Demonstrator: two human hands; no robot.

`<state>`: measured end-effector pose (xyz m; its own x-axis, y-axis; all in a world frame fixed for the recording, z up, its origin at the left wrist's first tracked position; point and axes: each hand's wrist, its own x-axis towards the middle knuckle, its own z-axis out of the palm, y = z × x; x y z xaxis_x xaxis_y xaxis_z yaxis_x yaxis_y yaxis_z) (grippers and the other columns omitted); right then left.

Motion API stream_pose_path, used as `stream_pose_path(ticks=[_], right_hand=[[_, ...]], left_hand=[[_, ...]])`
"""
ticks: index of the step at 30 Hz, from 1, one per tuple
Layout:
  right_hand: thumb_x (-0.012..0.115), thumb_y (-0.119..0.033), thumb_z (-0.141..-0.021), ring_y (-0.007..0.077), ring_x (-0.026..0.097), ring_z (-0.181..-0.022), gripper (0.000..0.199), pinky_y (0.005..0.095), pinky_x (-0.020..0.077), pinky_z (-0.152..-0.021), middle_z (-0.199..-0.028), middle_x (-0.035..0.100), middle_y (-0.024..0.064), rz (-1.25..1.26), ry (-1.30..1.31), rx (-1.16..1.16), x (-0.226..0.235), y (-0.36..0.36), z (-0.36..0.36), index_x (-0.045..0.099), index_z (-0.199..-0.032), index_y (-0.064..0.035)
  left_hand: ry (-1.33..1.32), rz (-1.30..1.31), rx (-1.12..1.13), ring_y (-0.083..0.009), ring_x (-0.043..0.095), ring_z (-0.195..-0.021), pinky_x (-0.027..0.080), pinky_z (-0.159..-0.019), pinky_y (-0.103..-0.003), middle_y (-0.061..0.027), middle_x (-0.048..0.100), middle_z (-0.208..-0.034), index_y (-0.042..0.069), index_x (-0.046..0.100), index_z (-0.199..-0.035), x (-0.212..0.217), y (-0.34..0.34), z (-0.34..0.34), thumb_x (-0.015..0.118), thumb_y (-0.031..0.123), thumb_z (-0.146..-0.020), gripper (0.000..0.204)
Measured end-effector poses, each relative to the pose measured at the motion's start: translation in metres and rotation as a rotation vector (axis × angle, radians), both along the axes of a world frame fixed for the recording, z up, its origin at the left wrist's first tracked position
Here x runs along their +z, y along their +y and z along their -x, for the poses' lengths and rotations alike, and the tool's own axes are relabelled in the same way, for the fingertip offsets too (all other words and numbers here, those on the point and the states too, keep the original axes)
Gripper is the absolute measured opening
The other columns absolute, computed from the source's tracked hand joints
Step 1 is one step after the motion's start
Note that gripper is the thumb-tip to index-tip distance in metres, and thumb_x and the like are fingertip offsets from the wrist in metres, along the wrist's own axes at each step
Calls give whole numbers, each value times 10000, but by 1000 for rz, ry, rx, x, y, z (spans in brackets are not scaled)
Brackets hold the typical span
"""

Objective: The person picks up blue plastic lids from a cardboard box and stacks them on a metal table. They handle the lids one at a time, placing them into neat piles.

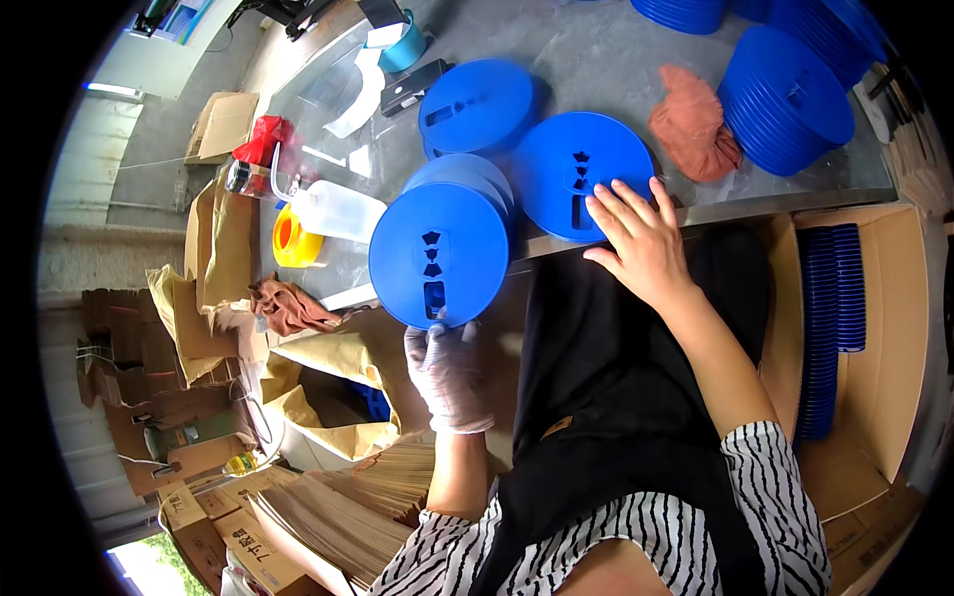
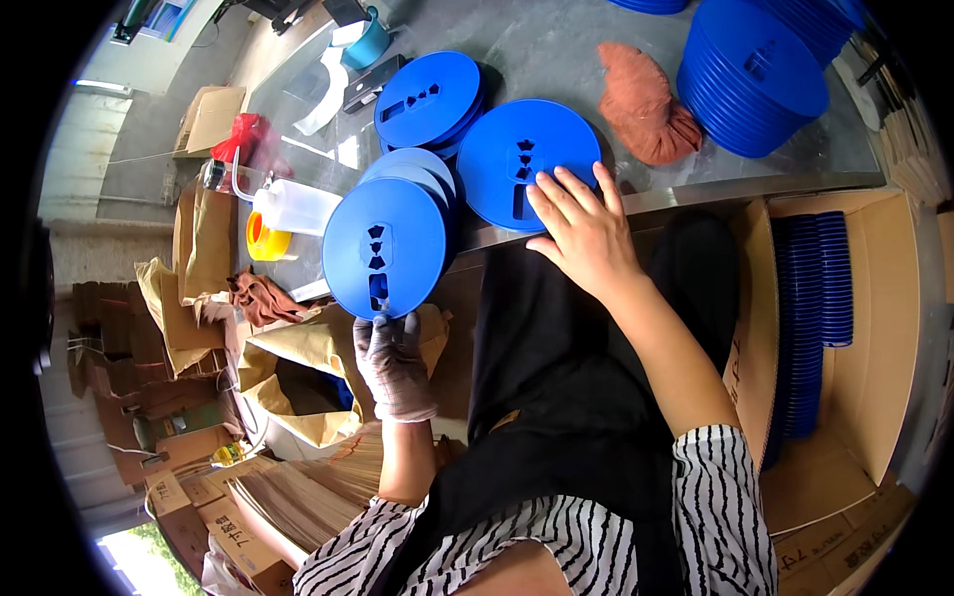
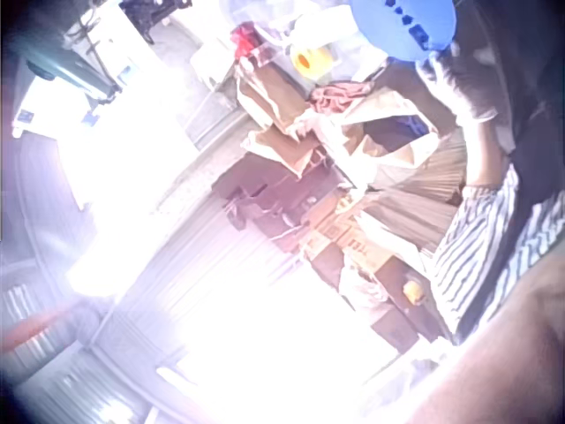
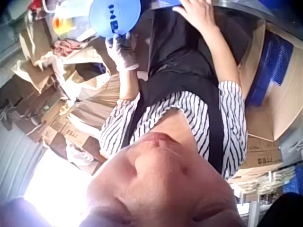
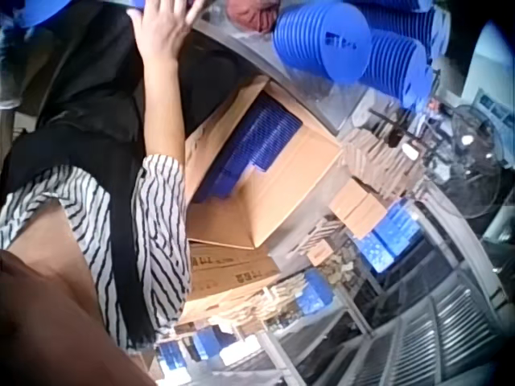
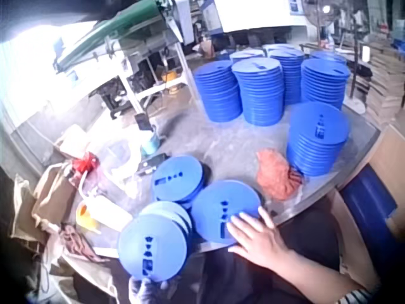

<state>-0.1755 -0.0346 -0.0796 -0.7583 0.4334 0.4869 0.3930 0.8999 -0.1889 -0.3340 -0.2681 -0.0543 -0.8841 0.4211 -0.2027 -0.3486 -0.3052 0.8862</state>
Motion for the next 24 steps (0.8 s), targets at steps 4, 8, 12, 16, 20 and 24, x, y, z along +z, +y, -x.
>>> stream_pose_path(ticks=[4, 8, 12, 16, 20, 24], right_hand=[[767, -272, -732, 245, 537, -1212, 527, 450, 384, -1052, -1264, 606, 64, -64, 52, 77, 0, 3, -10, 616, -1206, -98], [727, -166, -772, 251, 608, -1133, 409, 423, 458, -975, -1186, 653, 74, -120, 207, 40, 17, 10, -22, 652, -1167, -91], [678, -90, -799, 316, 642, -1074, 324, 426, 477, -952, -1106, 686, 123, -19, 458, 17, 39, 7, -26, 670, -1119, -41], [667, -64, -824, 315, 630, -1110, 237, 452, 436, -989, -1114, 691, 102, -73, 439, 58, 62, -27, -23, 684, -1061, -59], [662, -185, -859, 257, 617, -1140, 200, 494, 302, -1087, -1162, 674, 33, -177, 333, 257, 51, -67, -17, 686, -1057, -166], [619, -192, -887, 189, 564, -1205, 183, 493, 239, -1127, -1182, 663, -22, -172, 338, 308, 34, -89, -22, 685, -1057, -203]], left_hand=[[-43, -3, 8, -171, 648, -913, 576, -778, -289, -84, 633, -1046, 49, 521, -1176, -4, -8, 3, 600, 150, -943, 265], [-144, 186, 109, -217, 625, -811, 516, -689, -311, -69, 595, -908, 50, 515, -1042, 0, -4, 2, 641, 181, -922, 217], [-210, 176, 93, -133, 564, -656, 453, -571, -246, -30, 571, -774, 78, 529, -983, 0, -4, -2, 575, 299, -965, 227], [-99, 48, -279, -180, 623, -732, 504, -632, -280, -88, 625, -875, 65, 518, -1118, 0, -10, -29, 545, 374, -971, 343], [-185, -394, -512, -258, 528, -1192, 471, -960, -375, -121, 464, -1352, 111, 131, -1512, 27, 25, -57, 615, 381, -927, 805], [-226, -213, -498, -253, 494, -1258, 486, -981, -380, -114, 408, -1426, 114, 228, -1483, 43, 24, -44, 616, 414, -916, 750]])
